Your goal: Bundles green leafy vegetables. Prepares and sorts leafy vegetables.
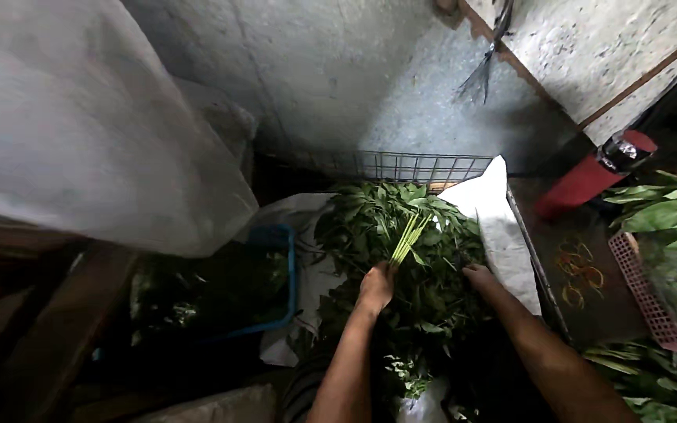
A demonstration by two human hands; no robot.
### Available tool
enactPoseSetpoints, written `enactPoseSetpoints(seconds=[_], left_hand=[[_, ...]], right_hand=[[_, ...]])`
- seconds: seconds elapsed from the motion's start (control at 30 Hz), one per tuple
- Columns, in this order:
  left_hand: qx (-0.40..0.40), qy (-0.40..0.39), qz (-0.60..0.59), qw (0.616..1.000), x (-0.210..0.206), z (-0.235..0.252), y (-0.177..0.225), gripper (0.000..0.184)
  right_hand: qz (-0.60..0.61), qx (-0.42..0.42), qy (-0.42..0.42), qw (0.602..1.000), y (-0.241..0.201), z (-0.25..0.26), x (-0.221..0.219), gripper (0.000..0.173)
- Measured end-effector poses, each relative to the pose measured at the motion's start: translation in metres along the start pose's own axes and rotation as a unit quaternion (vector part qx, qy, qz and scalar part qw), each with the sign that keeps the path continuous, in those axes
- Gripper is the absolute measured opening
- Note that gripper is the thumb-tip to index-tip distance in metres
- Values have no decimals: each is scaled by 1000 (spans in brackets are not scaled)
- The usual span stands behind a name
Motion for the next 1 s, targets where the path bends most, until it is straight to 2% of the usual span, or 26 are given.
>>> enactPoseSetpoints(seconds=[0.1, 0.2, 0.37, 0.53, 0.67, 0.77, 0.9, 1.0], left_hand=[[-16, -22, -61, 998, -9, -3, -3, 40], [-37, -43, -88, 994, -11, -10, 7, 38], [-74, -107, -31, 991, -31, -35, 31, 36], [-80, -153, 47, 984, -54, -60, 39, 38], [-102, -182, 42, 977, -56, -71, 42, 34], [-98, -202, 11, 974, -53, -76, 43, 28], [-61, -231, -58, 969, -49, -80, 37, 22], [-58, -244, -64, 966, -47, -82, 33, 21]], right_hand=[[-67, 94, -83, 990, -5, -73, 8, 53], [-126, 113, -162, 972, 2, -135, 5, 70], [-79, 133, -206, 966, 38, -158, -7, 82], [13, 154, -200, 967, 51, -161, -6, 72], [77, 193, -196, 958, 64, -157, -6, 58], [54, 197, -166, 965, 67, -165, -5, 44], [14, 193, -144, 970, 69, -175, 0, 39], [-3, 200, -140, 970, 70, -183, 4, 37]])
Point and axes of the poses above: each hand's wrist, its own z-axis towards the middle knuckle, its own x-axis out of the back of the hand, y = z × x, the point moved 5 cm from there along z, towards the middle knuckle, and after that the axes turned 3 degrees about -z, right-handed, at the moved point
